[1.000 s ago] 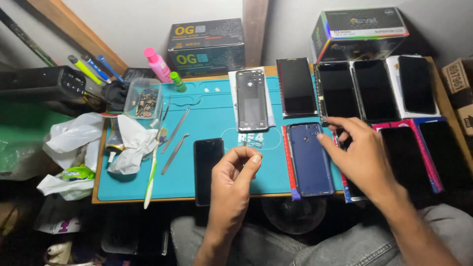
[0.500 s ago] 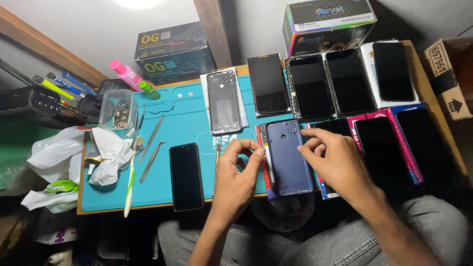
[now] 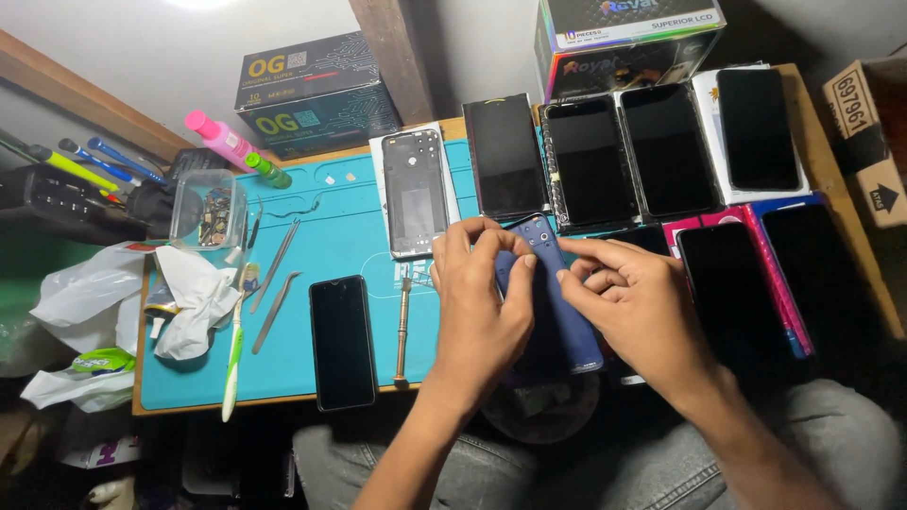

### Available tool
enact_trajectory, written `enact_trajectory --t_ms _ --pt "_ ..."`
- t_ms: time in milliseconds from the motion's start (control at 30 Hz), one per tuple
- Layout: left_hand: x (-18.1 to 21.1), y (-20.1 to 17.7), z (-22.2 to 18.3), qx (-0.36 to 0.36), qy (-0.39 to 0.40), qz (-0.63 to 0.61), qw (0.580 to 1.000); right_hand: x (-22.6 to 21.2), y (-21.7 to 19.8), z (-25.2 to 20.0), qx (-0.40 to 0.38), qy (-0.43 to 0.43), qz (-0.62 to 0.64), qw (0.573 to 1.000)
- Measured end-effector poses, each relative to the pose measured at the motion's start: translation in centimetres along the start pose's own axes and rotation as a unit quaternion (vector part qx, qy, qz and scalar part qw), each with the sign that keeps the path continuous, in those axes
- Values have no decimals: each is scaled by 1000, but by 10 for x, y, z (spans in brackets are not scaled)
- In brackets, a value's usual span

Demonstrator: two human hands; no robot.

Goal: The person handles a blue smartphone, peeling off a protective film from the back cover. They then pick up a clear phone case and remove a sticker from it. Finally, they use a small brush to clean the internal components of a disassembled phone.

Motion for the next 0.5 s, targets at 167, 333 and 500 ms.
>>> enact_trajectory --t_ms 167,333,500 --pt "5 2 5 12 4 35 999 -1 -2 -1 7 -16 19 1000" --pt "5 9 9 -8 -8 14 1000 -4 -3 -3 -2 -24 13 1000" --pt "9 12 12 -22 -17 7 1000 -10 -3 -6 3 -40 14 999"
Point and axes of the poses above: each hand's wrist, its own z-axis towards the middle knuckle, its own y-axis out of the palm, x = y × z, the point moved 8 cm from there along z, towards the middle knuckle, and after that the axes turned 11 degrees about y, right-handed, at the moved point
